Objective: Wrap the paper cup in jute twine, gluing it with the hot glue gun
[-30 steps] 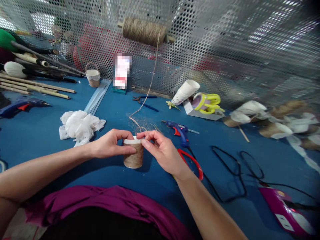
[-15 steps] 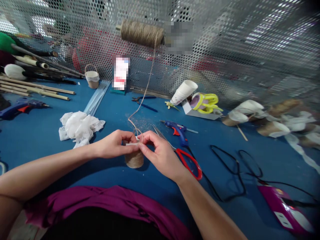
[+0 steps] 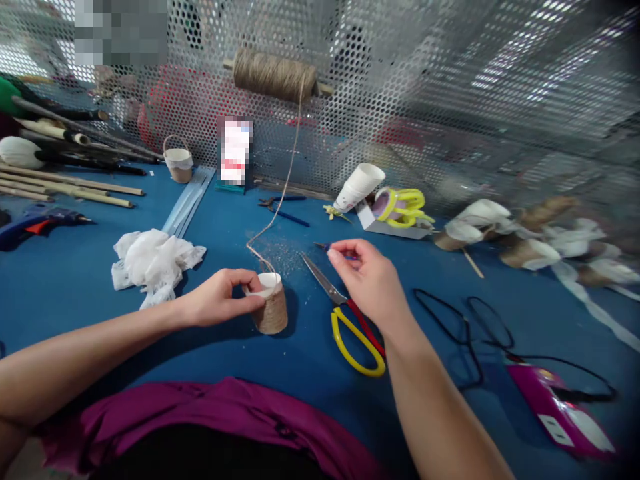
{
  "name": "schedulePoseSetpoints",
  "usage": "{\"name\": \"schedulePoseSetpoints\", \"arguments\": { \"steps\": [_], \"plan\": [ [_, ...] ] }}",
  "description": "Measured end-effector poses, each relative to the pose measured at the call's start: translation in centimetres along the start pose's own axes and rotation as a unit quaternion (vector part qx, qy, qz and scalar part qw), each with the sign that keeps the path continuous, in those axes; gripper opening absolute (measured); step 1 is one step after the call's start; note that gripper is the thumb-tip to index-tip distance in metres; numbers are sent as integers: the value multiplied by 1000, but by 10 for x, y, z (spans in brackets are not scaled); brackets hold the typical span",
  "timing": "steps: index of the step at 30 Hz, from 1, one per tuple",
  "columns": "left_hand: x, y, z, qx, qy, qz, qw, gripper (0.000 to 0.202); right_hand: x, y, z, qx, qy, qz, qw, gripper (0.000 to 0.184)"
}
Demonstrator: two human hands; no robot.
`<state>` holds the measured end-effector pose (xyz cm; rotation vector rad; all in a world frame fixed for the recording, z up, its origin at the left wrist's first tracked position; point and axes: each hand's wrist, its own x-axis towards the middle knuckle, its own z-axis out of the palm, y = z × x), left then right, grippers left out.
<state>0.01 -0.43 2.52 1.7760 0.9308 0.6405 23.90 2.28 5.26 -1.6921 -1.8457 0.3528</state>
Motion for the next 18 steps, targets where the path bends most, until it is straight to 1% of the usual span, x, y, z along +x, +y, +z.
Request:
{"name": "schedulePoseSetpoints", "arguments": {
  "steps": [1, 3, 6, 8, 11, 13, 15, 18],
  "plan": [
    [0, 2, -2, 26, -4, 4, 1000, 15, 5, 11, -4, -70, -6, 49, 996, 21],
    [-1, 6, -7, 77, -33, 10, 996, 18, 15, 35, -11, -138, -8, 109, 984, 22],
    [-1, 11, -14, 131, -69, 23, 989, 17, 22, 66, -17, -184, -59, 172, 966, 12],
    [-1, 12, -16, 136, -90, 21, 986, 18, 23, 77, -15, -189, -105, 196, 957, 15],
    [-1, 12, -17, 132, -98, 2, 986, 20, 24, 81, -7, -175, -150, 212, 950, 25],
    [0, 11, -16, 130, -88, 4, 988, 22, 26, 80, -3, -158, -154, 220, 950, 27],
    [1, 9, -16, 131, -74, 18, 988, 23, 28, 78, 0, -136, -134, 229, 955, 25],
    [2, 6, -16, 131, -68, 38, 988, 22, 22, 71, -1, -74, -86, 231, 966, 22]
  ]
}}
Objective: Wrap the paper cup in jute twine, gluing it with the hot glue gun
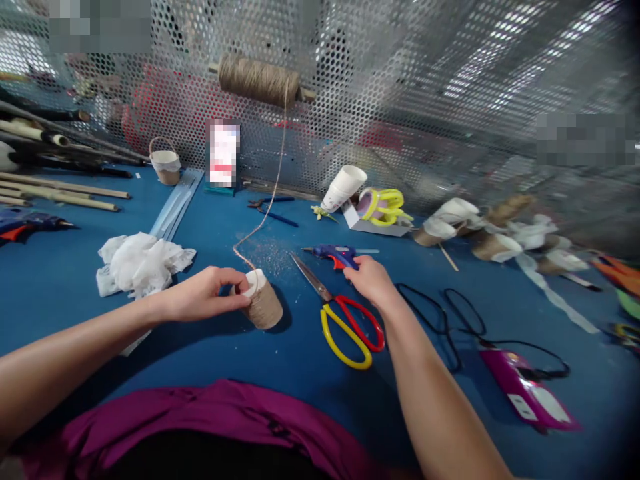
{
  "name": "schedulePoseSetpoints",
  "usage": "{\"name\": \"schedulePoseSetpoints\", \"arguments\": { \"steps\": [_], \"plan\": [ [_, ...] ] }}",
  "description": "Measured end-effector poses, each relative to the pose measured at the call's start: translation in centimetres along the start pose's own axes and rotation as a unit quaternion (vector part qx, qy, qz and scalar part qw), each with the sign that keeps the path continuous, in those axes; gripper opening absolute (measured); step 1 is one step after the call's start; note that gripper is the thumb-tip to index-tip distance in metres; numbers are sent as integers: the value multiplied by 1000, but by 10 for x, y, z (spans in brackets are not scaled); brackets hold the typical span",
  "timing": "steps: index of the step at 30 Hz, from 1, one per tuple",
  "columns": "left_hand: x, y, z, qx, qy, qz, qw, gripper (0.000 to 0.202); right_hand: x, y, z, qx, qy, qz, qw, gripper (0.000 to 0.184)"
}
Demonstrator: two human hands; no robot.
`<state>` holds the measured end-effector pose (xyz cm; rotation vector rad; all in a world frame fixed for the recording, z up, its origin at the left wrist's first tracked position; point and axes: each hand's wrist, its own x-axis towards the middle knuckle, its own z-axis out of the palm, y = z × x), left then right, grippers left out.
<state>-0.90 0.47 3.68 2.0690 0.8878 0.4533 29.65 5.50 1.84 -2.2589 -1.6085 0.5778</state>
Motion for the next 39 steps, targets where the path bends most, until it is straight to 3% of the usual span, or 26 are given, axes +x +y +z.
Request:
{"name": "schedulePoseSetpoints", "arguments": {
  "steps": [4, 10, 14, 17, 20, 24, 39],
  "plan": [
    [1, -7, 0, -1, -7, 25, 1000, 20, -33, -9, -9, 127, 0, -44, 991, 26],
    [4, -16, -2, -16, -9, 4, 1000, 20, -91, -30, -18, 292, -126, -141, 938, 24],
    [6, -16, -1, -33, 0, -25, 999, 22, -112, -36, -6, 216, -161, -185, 945, 24],
    [6, -16, 0, -48, 18, -42, 998, 22, -119, -34, 2, 119, -98, -234, 960, 28],
    [7, -15, 2, -59, 32, -43, 997, 20, -122, -33, 4, 67, -41, -299, 951, 28],
    [6, -13, 2, -64, 33, -43, 996, 20, -125, -35, 4, 41, -22, -358, 933, 21],
    [4, -12, 2, -34, 31, -35, 998, 21, -127, -37, 3, 56, -28, -360, 931, 12]
  ]
}}
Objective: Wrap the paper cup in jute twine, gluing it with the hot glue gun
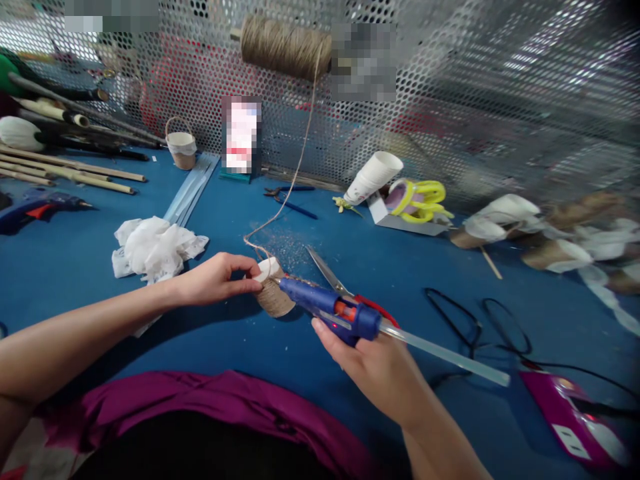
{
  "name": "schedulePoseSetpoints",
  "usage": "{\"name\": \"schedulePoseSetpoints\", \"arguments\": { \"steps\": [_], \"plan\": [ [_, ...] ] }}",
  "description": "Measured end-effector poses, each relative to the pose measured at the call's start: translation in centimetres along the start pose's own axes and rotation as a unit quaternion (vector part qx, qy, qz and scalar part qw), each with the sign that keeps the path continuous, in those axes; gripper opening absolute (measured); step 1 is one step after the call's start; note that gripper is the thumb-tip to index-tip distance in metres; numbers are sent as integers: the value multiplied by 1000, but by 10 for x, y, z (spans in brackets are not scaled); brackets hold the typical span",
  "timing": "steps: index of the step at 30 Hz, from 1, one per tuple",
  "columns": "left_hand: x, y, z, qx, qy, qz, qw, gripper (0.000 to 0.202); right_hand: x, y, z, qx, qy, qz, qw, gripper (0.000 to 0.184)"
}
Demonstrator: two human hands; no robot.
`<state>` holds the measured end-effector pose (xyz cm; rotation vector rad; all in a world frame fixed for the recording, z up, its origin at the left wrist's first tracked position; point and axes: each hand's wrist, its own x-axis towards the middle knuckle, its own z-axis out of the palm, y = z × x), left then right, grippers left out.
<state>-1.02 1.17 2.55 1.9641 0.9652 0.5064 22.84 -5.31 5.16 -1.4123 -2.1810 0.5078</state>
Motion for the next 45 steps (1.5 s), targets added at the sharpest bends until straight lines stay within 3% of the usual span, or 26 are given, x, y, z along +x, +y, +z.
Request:
{"name": "schedulePoseSetpoints", "arguments": {
  "steps": [30, 38, 45],
  "plan": [
    [0, 1, -1, 26, -3, 20, 999, 19, 1, -3, -3, -6, 2, 8, 1000, 11],
    [0, 2, -1, 25, -7, 26, 999, 19, 1, -4, -3, -30, -8, -15, 999, 16],
    [-1, -2, -4, 60, -10, 59, 996, 14, 0, -2, -6, -31, -13, 12, 999, 23]
  ]
}}
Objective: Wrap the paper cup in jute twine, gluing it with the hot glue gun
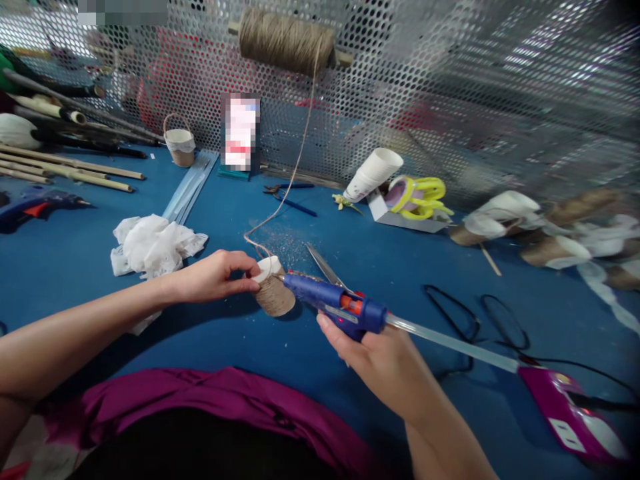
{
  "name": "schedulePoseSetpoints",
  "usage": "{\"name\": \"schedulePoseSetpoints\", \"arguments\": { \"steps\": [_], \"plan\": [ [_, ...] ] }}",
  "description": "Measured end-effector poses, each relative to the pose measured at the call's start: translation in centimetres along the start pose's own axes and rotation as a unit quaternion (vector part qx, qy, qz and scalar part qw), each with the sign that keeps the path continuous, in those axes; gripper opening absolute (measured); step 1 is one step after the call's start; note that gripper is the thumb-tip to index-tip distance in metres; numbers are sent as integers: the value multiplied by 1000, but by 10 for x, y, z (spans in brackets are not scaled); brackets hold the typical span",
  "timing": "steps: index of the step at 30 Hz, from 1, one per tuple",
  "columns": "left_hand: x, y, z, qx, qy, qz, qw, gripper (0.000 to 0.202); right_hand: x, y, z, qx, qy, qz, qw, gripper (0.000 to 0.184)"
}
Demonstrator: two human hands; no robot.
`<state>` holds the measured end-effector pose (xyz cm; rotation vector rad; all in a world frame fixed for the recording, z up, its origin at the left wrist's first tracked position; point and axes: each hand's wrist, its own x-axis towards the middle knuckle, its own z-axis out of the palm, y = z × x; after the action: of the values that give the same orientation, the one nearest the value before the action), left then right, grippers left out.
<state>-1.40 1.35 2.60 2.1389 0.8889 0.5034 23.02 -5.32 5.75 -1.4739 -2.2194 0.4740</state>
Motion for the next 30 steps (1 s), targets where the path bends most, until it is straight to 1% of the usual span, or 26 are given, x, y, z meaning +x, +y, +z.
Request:
{"name": "schedulePoseSetpoints", "arguments": {
  "steps": [5, 8, 10, 18, 22, 24, 27, 30],
  "plan": [
    [0, -4, -1, 15, -6, 20, 1000, 15, -2, 3, 0, -7, 14, 15, 1000, 32],
    [0, -6, 0, 19, -5, 26, 999, 15, -2, 4, 1, -13, 18, 4, 1000, 40],
    [0, -6, 0, 19, -3, 29, 999, 15, -2, 4, 1, -12, 16, 1, 1000, 41],
    [0, -4, -1, 29, -10, 28, 999, 15, -2, 0, 2, 29, -6, -8, 1000, 19],
    [1, -4, 0, 31, -4, 35, 999, 14, -2, 4, 3, 17, 6, -30, 999, 22],
    [0, -4, 0, 28, -2, 37, 999, 14, -2, 4, 2, 12, 7, -20, 1000, 23],
    [0, -4, -1, 30, -2, 35, 999, 15, -2, 0, 1, 23, 3, -7, 1000, 19],
    [0, -3, -1, 32, -6, 31, 999, 15, -2, -2, 2, 35, 5, -13, 999, 16]
  ]
}}
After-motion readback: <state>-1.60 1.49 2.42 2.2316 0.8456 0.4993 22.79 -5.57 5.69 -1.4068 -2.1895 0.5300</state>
